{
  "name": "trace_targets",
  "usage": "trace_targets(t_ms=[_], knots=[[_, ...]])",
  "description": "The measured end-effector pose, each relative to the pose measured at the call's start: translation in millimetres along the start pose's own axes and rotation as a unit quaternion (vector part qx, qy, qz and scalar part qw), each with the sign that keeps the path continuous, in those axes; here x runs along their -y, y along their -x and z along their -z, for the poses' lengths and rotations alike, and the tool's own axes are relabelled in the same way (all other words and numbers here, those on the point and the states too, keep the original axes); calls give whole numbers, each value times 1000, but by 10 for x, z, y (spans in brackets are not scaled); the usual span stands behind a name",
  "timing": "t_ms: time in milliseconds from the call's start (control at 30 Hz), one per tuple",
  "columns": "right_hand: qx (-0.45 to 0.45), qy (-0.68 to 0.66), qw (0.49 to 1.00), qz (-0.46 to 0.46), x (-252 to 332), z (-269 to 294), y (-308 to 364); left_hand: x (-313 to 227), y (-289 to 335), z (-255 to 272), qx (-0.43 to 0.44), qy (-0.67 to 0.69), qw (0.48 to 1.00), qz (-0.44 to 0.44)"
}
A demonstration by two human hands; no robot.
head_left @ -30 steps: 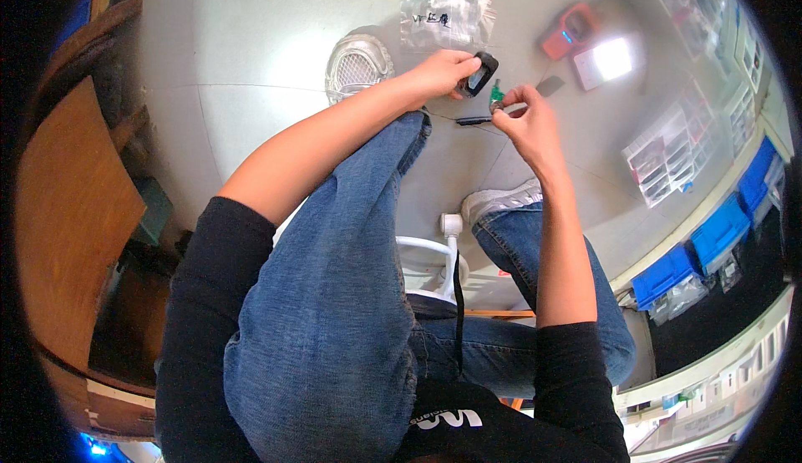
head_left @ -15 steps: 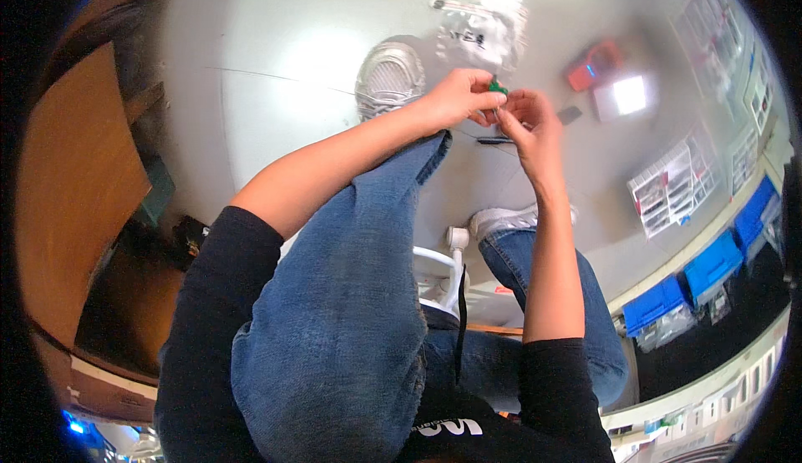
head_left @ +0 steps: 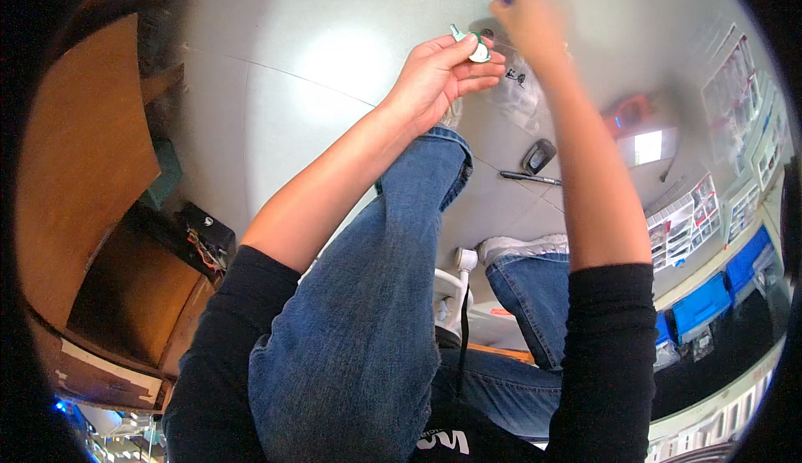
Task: The person sits on a stool and uses a screwdriver to open a small black electronic device, removes a battery, and then reassembles the device. They also write on a plastic bag with a pen.
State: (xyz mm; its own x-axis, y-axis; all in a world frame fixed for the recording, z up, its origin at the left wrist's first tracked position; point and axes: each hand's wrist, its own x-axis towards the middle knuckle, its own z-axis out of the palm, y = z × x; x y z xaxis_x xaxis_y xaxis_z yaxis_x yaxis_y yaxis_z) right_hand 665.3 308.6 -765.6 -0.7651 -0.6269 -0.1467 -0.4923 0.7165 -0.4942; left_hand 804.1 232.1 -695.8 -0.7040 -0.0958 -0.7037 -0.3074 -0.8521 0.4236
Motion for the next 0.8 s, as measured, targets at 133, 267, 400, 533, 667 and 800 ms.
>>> trace_targets(t_ms=[133, 267, 400, 533, 667, 800], knots=[[-107, -465, 860, -180, 77, 822, 583, 64, 61, -24, 23, 67, 997, 20], [-161, -615, 753, -172, 424, 1251, 1357, 146, 173, -238, 123, 106, 984, 77], [-198, -517, 816, -168, 618, 1233, 1764, 189, 289, -328, 228, 101, 961, 120], [-261, -533, 792, -145, 726, 1198, 1778, 210, 315, -371, 257, 103, 948, 160], [-276, -545, 777, -153, 727, 1197, 1766, 210, 313, -398, 258, 117, 947, 154], [-272, -541, 779, -160, 730, 1184, 1766, 199, 337, -407, 236, 109, 952, 160]])
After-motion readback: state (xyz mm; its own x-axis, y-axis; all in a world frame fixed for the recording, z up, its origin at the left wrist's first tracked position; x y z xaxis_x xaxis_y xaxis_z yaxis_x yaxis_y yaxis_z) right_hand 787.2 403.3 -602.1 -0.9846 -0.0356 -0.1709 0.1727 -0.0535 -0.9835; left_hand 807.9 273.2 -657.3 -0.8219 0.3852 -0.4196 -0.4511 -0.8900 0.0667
